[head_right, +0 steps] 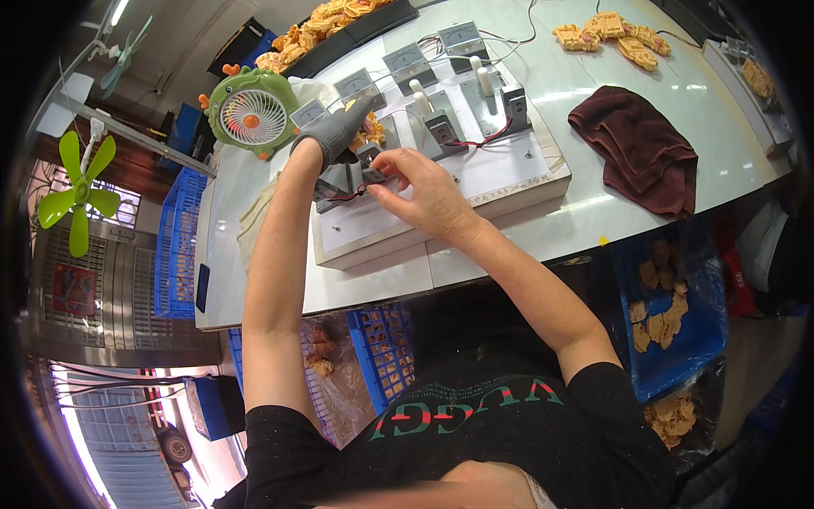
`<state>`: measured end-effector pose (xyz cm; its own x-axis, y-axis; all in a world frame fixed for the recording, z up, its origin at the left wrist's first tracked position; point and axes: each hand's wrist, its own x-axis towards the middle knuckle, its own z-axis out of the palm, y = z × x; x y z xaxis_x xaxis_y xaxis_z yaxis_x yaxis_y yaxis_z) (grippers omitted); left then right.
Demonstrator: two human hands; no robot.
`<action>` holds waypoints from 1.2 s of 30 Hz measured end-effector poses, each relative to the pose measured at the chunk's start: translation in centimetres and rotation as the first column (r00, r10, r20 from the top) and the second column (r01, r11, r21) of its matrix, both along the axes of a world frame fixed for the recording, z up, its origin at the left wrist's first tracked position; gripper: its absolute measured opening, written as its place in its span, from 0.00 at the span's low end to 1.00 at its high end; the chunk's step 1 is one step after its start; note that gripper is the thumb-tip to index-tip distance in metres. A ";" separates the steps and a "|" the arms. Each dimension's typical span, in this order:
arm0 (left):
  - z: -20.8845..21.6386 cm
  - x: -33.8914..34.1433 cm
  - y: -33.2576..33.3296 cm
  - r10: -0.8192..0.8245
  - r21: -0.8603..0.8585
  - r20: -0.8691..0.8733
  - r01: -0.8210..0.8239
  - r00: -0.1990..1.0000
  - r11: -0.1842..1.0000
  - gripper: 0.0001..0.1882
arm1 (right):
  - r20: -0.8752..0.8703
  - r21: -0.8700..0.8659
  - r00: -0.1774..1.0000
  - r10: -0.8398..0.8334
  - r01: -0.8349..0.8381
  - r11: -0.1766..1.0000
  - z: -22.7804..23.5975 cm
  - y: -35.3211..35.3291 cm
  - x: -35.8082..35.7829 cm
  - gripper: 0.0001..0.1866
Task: The person tests electronic housing components using a continuity tester with probes, then sorts the components into bins by hand.
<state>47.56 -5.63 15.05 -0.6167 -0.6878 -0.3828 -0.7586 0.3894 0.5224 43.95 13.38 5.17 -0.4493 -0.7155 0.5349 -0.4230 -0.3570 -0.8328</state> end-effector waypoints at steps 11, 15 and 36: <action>-0.2 12.1 -0.1 -0.079 -0.232 -0.825 -0.206 0.560 0.951 0.30 | -0.432 0.087 0.901 -0.036 0.082 0.993 -0.5 1.2 0.1 0.06; -5.7 16.2 -1.3 0.381 0.154 -0.786 -0.443 0.486 0.883 0.25 | -0.535 0.117 0.843 -0.052 0.135 0.984 -1.3 0.2 -0.1 0.06; -18.1 13.9 -8.3 0.277 0.106 -0.893 -0.432 0.354 0.895 0.18 | -0.581 0.128 0.808 -0.099 0.211 0.969 -0.9 0.3 0.4 0.04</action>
<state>61.50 -13.90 -3.04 -0.2385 -0.9200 0.3110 -0.0040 0.3212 0.9470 44.40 13.64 4.25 -0.2188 -0.7697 0.5998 -0.8756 -0.1164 -0.4688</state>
